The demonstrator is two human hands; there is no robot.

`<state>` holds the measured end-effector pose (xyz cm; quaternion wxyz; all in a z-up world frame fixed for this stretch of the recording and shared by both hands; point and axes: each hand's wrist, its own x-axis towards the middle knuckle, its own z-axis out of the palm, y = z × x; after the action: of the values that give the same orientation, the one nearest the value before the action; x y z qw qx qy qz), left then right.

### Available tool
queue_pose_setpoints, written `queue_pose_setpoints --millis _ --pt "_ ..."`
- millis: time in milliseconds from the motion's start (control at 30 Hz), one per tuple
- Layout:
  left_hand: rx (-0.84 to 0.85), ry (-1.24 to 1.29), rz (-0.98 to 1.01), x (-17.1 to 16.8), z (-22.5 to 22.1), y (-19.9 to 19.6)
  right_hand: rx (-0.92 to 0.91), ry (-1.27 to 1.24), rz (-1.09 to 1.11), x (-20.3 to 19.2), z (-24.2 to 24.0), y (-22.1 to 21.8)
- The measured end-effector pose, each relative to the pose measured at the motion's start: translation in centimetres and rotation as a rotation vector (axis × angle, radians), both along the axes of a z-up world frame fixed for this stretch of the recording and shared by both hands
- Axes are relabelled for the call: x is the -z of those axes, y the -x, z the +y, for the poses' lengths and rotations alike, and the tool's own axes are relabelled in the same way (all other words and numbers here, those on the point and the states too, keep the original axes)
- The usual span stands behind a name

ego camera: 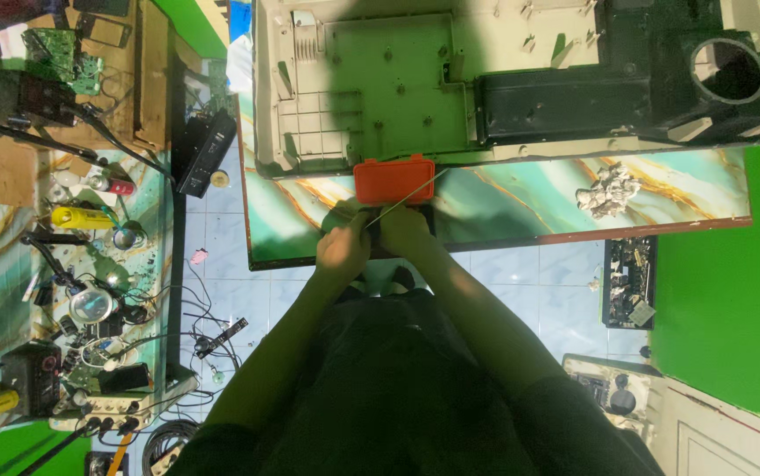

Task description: The person uses a screwdriver to remove screws from the internal plastic components of an electronic device casing, placing the small hardware into a red container.

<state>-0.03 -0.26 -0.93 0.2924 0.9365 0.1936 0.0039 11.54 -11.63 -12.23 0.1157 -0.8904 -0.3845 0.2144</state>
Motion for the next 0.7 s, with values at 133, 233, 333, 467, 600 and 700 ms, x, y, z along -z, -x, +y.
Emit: queue_pose_setpoints --millis 133,233,333,467,600,700 --pt "0.002 -0.018 0.016 3.0 0.1 0.5 0.021 0.03 0.159 -1.1 -0.2 -0.2" --pt "0.03 -0.197 -0.362 5.8 -0.2 1.4 -0.082 0.048 0.251 -0.9 -0.8 -1.1" --pt "0.005 -0.179 -0.313 5.8 -0.2 1.4 -0.196 -0.078 0.288 0.3 -1.3 -1.6" --pt "0.026 -0.097 -0.142 4.3 -0.1 1.1 -0.167 -0.061 0.324 0.3 -1.5 -2.0" --pt "-0.001 -0.111 -0.179 4.3 -0.2 1.3 -0.102 -0.061 0.411 -2.1 -2.3 -2.2" --pt "-0.028 -0.042 -0.023 2.1 -0.4 0.6 -0.121 -0.114 0.458 -3.9 -2.7 -2.5"
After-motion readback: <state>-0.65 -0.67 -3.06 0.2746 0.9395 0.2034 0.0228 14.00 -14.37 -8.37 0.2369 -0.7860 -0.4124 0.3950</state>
